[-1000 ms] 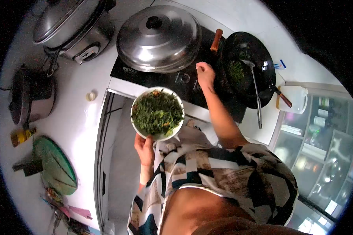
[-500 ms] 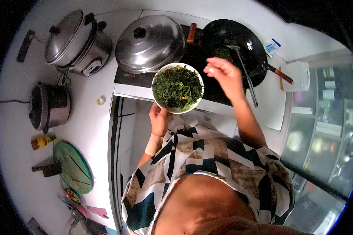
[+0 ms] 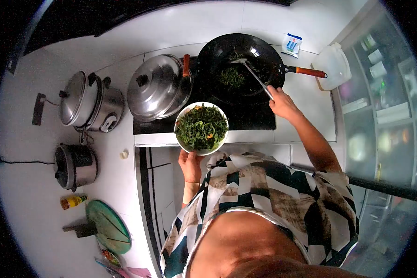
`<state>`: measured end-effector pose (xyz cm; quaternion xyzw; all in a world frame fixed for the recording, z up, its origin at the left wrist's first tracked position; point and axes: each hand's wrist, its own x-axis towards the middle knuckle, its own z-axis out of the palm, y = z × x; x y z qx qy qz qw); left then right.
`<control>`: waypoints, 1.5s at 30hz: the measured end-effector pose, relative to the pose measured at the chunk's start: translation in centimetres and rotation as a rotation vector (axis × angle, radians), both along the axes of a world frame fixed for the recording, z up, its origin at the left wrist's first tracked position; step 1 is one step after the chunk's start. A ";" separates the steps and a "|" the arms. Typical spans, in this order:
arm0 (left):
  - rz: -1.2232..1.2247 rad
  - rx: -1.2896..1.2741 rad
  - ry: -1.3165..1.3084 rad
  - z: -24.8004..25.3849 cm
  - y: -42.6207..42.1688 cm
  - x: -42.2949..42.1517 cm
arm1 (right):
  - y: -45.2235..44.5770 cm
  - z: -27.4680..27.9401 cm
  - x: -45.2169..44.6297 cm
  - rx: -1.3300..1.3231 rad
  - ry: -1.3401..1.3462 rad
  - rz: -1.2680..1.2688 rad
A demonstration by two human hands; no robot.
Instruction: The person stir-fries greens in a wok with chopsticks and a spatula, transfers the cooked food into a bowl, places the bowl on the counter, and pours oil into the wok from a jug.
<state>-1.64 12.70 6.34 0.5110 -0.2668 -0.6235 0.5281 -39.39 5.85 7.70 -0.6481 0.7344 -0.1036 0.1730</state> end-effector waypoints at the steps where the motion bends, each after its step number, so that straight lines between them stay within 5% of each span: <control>1: 0.003 -0.006 0.016 -0.7 -0.1 2.0 | 0.0 1.7 1.9 -0.060 -0.046 -0.035; 12: 0.099 -0.056 0.068 -2.4 1.1 1.4 | -8.1 5.3 -4.9 0.135 -0.812 -0.290; 18: 0.122 -0.046 0.050 -1.1 1.1 0.4 | -10.4 8.0 -0.9 0.179 -0.542 -0.015; 22: 0.147 -0.088 0.051 -1.8 1.2 0.5 | -6.5 9.4 -1.6 0.011 -0.180 0.447; 25: 0.151 -0.074 0.035 -1.8 1.3 0.5 | -3.8 13.2 -2.6 0.121 -0.175 0.287; 28: 0.163 -0.102 0.067 -2.2 1.1 0.5 | -5.3 10.5 -4.7 -0.220 -0.130 0.273; 35: 0.083 -0.083 0.019 -1.2 0.1 1.7 | -9.4 9.8 1.4 -0.058 0.214 0.185; 39: 0.049 -0.076 0.048 -2.1 -0.1 2.3 | -7.3 8.0 3.3 -0.178 0.441 0.273; 45: 0.027 -0.111 0.029 -2.5 -0.7 3.1 | -3.6 10.5 2.4 0.055 0.493 0.293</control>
